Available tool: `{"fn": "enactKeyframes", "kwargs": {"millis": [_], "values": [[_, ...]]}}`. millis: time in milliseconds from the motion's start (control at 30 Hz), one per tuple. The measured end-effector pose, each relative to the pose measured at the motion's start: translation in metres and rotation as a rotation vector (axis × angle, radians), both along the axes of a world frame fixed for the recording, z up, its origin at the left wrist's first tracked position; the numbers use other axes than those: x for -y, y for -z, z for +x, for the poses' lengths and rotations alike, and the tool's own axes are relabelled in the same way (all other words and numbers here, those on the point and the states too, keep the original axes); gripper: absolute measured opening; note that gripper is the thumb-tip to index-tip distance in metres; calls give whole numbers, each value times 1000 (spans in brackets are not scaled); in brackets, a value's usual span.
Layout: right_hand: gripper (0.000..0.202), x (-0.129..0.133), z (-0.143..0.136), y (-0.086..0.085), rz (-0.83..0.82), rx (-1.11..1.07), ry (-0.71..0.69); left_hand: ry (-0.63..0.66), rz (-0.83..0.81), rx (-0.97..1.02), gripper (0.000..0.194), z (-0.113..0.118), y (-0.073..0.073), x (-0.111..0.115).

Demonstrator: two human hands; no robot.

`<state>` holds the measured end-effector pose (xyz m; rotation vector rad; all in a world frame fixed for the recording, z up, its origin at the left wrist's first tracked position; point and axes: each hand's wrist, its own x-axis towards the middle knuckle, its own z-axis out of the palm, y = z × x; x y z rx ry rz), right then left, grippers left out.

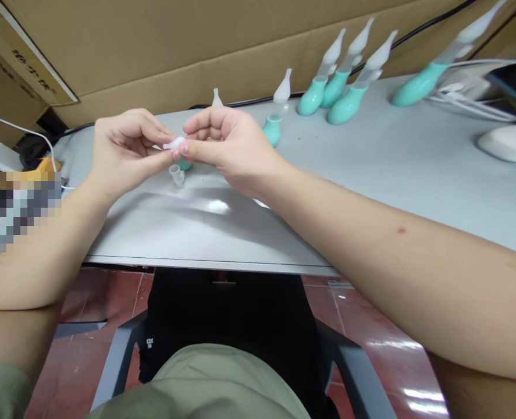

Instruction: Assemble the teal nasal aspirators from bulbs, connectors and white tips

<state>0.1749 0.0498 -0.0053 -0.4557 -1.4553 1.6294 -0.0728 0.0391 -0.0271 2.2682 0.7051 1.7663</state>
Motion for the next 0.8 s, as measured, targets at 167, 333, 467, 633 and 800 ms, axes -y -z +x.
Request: {"fn": "enactKeyframes", "kwargs": {"millis": [167, 333, 467, 633, 800], "values": [[52, 1, 1, 1, 67, 130, 46, -68, -103, -28, 43, 3, -7, 11], [45, 4, 3, -4, 168, 211, 149, -119, -390, -77, 44, 8, -24, 31], [44, 9, 3, -8, 235, 185, 224, -150, -595, -42, 54, 13, -27, 34], [43, 10, 6, -6, 333, 264, 206, -55, -677, -43, 44, 14, -29, 34], [38, 8, 7, -4, 375, 273, 211, 44, -666, 46, 43, 14, -28, 33]]}}
